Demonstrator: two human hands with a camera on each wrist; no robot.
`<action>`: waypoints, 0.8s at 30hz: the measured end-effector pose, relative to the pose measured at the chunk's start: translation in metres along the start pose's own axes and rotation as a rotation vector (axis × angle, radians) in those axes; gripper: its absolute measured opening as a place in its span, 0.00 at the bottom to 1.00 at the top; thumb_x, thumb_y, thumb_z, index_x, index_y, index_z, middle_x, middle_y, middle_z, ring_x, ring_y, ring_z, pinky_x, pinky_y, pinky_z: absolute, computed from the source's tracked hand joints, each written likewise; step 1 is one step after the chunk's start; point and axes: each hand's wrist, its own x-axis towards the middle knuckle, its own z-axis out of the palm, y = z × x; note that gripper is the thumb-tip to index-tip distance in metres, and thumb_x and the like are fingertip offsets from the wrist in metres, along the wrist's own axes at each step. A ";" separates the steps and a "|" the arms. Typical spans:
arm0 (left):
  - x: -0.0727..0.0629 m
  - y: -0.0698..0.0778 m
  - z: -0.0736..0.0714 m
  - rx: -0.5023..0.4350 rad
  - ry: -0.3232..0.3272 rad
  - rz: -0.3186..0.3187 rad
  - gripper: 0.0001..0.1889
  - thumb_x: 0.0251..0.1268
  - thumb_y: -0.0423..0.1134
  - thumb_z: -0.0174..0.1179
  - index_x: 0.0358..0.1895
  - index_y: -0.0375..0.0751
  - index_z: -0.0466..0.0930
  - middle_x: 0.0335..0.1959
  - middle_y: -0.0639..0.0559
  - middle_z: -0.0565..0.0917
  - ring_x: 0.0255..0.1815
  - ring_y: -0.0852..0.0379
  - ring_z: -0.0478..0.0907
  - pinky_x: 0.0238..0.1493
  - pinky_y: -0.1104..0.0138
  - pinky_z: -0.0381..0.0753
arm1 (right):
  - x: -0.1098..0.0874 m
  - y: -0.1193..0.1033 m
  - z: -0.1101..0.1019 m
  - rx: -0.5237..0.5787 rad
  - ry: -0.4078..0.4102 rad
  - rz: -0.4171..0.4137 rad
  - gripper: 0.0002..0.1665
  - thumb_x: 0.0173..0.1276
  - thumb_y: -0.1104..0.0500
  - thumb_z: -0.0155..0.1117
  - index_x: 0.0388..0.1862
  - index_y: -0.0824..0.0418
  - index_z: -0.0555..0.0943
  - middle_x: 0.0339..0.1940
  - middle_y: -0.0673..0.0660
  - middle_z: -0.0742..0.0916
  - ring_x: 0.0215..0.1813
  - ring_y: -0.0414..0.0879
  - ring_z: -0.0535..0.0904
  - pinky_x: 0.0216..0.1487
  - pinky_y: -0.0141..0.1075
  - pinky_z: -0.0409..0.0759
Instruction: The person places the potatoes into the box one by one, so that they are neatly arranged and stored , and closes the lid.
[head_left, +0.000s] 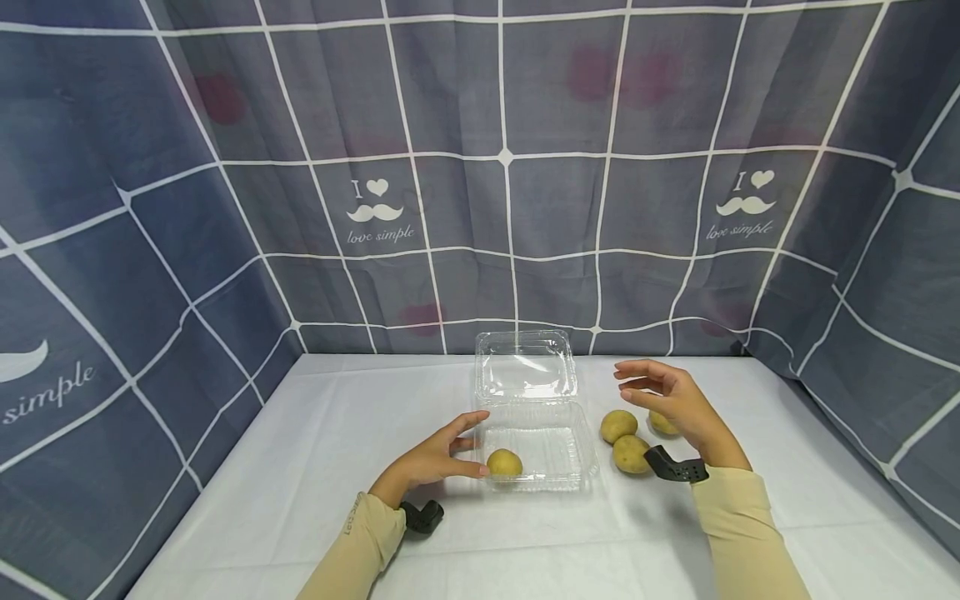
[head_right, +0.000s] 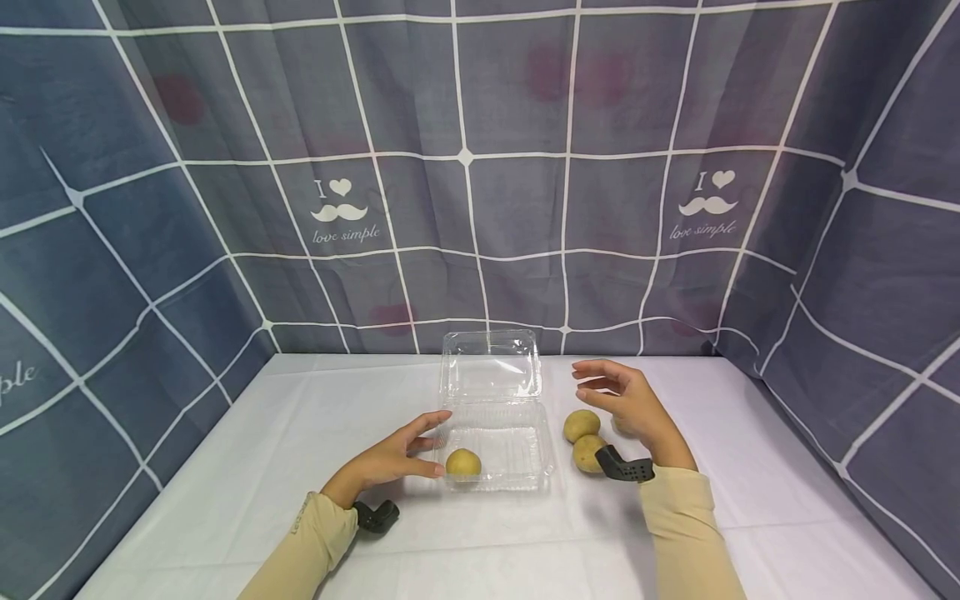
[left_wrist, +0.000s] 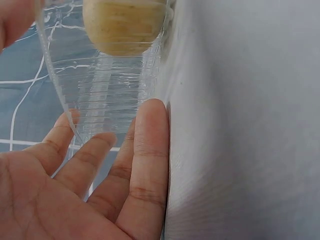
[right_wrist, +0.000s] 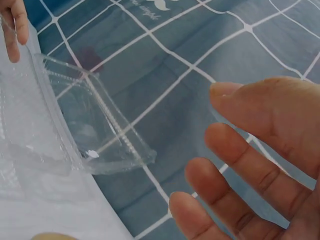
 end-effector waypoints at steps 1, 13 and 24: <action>0.000 0.000 0.000 -0.001 0.000 0.000 0.51 0.68 0.36 0.76 0.87 0.37 0.53 0.87 0.36 0.55 0.81 0.27 0.62 0.74 0.36 0.72 | 0.000 0.001 -0.001 -0.002 0.007 0.000 0.20 0.76 0.67 0.71 0.64 0.65 0.84 0.53 0.38 0.90 0.54 0.39 0.88 0.57 0.27 0.85; 0.000 0.000 0.000 -0.012 -0.002 0.003 0.51 0.68 0.35 0.76 0.87 0.37 0.53 0.87 0.36 0.54 0.81 0.28 0.63 0.74 0.37 0.72 | -0.007 0.011 -0.015 -0.062 0.116 0.017 0.18 0.76 0.65 0.73 0.62 0.61 0.86 0.50 0.34 0.89 0.51 0.34 0.87 0.53 0.25 0.85; 0.001 0.000 0.000 -0.026 -0.002 -0.004 0.51 0.68 0.35 0.76 0.87 0.37 0.53 0.87 0.36 0.54 0.81 0.28 0.63 0.74 0.38 0.73 | -0.012 0.029 -0.028 -0.089 0.217 -0.002 0.18 0.74 0.70 0.72 0.61 0.60 0.87 0.49 0.35 0.89 0.52 0.30 0.84 0.54 0.20 0.81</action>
